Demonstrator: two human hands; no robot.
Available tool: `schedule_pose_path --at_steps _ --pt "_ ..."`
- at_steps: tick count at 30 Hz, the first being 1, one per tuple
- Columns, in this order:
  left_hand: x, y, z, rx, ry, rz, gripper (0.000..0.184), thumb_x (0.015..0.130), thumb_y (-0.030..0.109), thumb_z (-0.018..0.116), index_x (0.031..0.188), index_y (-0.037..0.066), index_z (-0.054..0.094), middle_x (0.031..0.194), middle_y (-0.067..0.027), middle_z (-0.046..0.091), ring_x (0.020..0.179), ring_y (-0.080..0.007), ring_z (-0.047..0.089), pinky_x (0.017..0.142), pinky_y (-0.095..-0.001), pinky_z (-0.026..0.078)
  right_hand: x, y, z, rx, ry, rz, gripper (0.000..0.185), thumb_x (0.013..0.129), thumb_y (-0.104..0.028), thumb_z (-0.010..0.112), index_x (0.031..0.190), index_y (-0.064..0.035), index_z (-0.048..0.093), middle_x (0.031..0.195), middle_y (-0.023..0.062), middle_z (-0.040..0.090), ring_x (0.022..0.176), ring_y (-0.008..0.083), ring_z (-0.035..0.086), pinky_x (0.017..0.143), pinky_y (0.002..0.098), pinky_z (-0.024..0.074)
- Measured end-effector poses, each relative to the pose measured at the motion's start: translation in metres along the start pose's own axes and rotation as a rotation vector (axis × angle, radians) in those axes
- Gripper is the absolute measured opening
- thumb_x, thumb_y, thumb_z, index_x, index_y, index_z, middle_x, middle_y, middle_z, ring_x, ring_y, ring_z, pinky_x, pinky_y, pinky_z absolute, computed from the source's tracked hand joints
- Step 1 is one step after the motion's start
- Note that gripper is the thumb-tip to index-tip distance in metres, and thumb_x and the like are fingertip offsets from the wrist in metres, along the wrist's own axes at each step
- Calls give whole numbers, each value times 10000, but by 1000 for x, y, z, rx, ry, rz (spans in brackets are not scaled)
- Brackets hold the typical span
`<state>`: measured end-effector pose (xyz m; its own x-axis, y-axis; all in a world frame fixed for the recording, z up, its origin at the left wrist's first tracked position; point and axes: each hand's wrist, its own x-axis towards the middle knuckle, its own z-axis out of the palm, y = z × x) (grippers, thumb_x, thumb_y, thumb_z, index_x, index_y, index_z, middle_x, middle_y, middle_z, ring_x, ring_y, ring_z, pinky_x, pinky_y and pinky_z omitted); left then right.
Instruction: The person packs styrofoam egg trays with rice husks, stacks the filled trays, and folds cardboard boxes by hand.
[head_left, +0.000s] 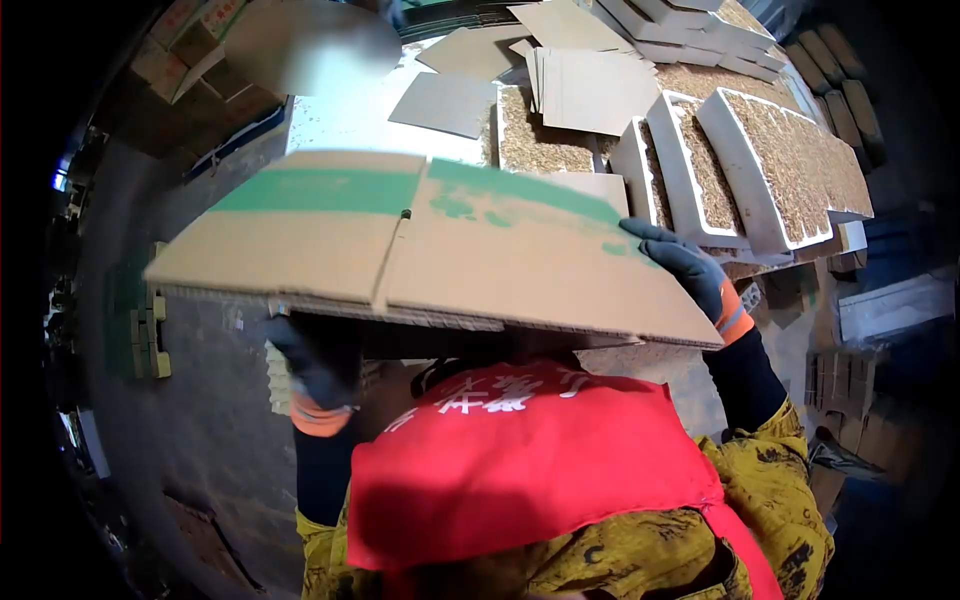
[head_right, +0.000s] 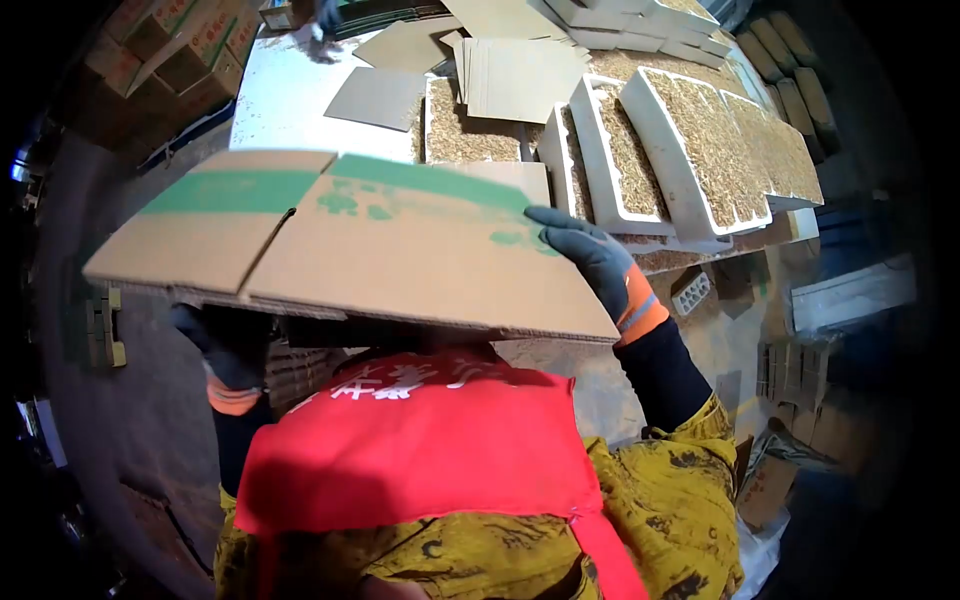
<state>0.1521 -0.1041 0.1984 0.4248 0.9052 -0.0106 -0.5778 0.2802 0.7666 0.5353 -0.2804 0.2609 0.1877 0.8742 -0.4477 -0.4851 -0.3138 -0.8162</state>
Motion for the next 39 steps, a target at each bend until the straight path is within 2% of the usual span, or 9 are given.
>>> schedule_pose_path --at_steps 8,10,14,16,20,22,31,34,39 --pt "-2 7 135 211 47 -9 431 949 258 420 1332 60 406 1315 -84 465 1187 -217 444 1031 -359 317 -48 1 24 -394 -288 446 316 861 -234 624 1089 -16 601 753 9 604 554 65 558 505 208 441" --pt "5 -17 125 633 -211 339 402 969 93 324 1364 36 374 1362 -90 423 1231 -196 407 1064 -327 284 -32 -18 35 -675 -199 335 323 841 -217 647 1099 -26 608 739 0 605 597 55 553 521 212 447" --pt "28 -29 137 286 -196 145 388 963 152 343 1317 25 433 1258 -119 512 1178 -178 454 1029 -293 320 29 -39 101 -498 -365 -567 699 786 -274 710 1352 -36 376 1158 133 561 1066 187 539 894 308 442" --pt "21 -13 148 768 -259 387 350 936 88 390 1266 9 477 1223 -147 519 1163 -213 466 1001 -313 349 57 -39 140 -495 -499 -760 885 747 -304 745 1416 -35 231 1350 184 410 1257 242 393 1025 345 333" --pt "23 -1 115 1341 -252 680 410 848 -58 401 1237 18 509 1298 -178 444 1183 -288 451 990 -348 368 64 -40 142 -346 -474 -313 894 748 -260 741 1418 -5 208 1389 216 354 1285 253 360 1036 328 312" --pt "9 18 158 313 78 75 568 792 -34 467 1344 -9 336 1307 -160 409 1182 -244 437 990 -349 375 54 -45 125 -419 -413 -504 850 756 -203 718 1418 -11 221 1397 196 348 1296 249 340 1050 328 289" --pt "0 159 148 897 -414 122 421 761 17 492 1170 -68 543 1083 -160 613 1019 -200 573 890 -308 450 -21 -120 31 -513 496 -1207 891 649 35 600 1439 -75 203 1422 132 327 1297 251 312 1045 317 289" --pt "55 162 131 1017 -464 119 341 782 22 508 1104 -32 608 1056 -145 634 1012 -191 580 888 -318 448 -66 -86 48 -554 171 -639 681 665 25 551 1327 -90 444 1292 122 490 1060 198 532 894 310 437" --pt "121 40 143 1434 -400 1199 364 772 79 509 1122 37 597 1214 -154 543 1145 -332 487 1019 -457 297 -74 -28 117 -1259 25 -785 327 796 -180 586 1112 -99 597 1025 152 581 929 312 581 816 368 476"
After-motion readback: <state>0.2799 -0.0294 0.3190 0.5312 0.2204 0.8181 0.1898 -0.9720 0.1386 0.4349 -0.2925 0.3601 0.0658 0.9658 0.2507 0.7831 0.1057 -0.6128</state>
